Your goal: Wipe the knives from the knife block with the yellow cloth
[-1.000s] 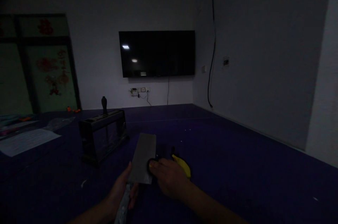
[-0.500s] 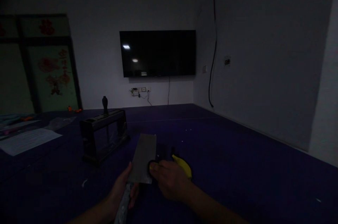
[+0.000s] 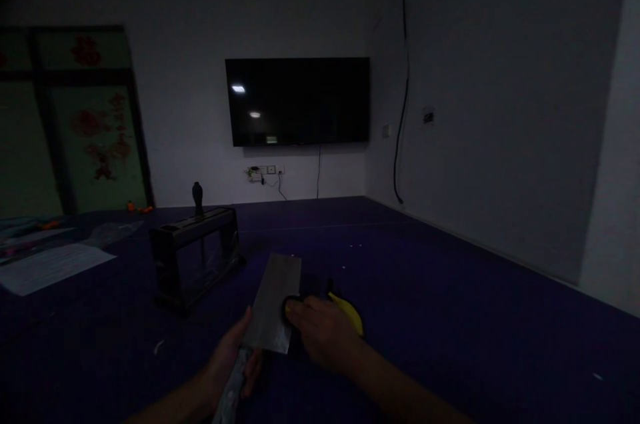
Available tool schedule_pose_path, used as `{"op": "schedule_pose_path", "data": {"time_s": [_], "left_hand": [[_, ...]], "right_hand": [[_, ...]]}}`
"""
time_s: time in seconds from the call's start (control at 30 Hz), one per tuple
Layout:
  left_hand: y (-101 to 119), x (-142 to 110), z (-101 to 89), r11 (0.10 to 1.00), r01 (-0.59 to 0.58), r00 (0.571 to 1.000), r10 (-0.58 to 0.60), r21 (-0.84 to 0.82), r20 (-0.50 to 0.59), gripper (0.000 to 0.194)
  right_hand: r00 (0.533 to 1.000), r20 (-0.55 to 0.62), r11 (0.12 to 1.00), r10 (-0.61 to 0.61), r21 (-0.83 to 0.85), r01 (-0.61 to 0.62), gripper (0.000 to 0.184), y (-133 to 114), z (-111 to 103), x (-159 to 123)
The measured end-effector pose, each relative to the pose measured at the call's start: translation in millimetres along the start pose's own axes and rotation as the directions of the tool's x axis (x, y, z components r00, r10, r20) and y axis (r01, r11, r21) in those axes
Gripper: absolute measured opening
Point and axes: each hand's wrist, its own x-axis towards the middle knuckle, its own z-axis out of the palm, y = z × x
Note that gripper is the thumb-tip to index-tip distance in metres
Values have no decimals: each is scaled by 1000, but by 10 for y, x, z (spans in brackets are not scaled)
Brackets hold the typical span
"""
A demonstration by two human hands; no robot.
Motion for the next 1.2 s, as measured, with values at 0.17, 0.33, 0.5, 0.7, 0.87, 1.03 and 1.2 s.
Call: {"op": "schedule_pose_path", "data": {"time_s": [0.17,0.33,0.5,0.7,0.87,1.03,1.2], "left_hand": [[33,-22,31,999,39,998,-39,15,42,80],[35,-52,51,999,36,999,-35,-16,23,80],[14,-43,47,998,50,999,-50,-34,5,80],[-15,4,12,995,82,996,-84,-55,-30,80],[-18,3,-2,998,63,998,-63,-10,6,80],[-1,-4,-9,998,48,998,-50,31,48,81],[-5,10,-28,996,80,993,-82,32,81,81]], "right_hand": [[997,-8,995,83,-63,-83,44,74,36,-15],[998,-20,996,52,-78,-53,42,39,6,1],[998,-51,998,-28,-53,25,40,-23,-36,0],[994,-78,997,-74,-24,72,39,-33,-24,-5],[998,-59,999,15,-51,-18,39,-10,-5,-15],[984,-34,977,177,-115,-180,46,75,50,-48],[952,41,948,304,-112,-298,53,143,87,-95]]}}
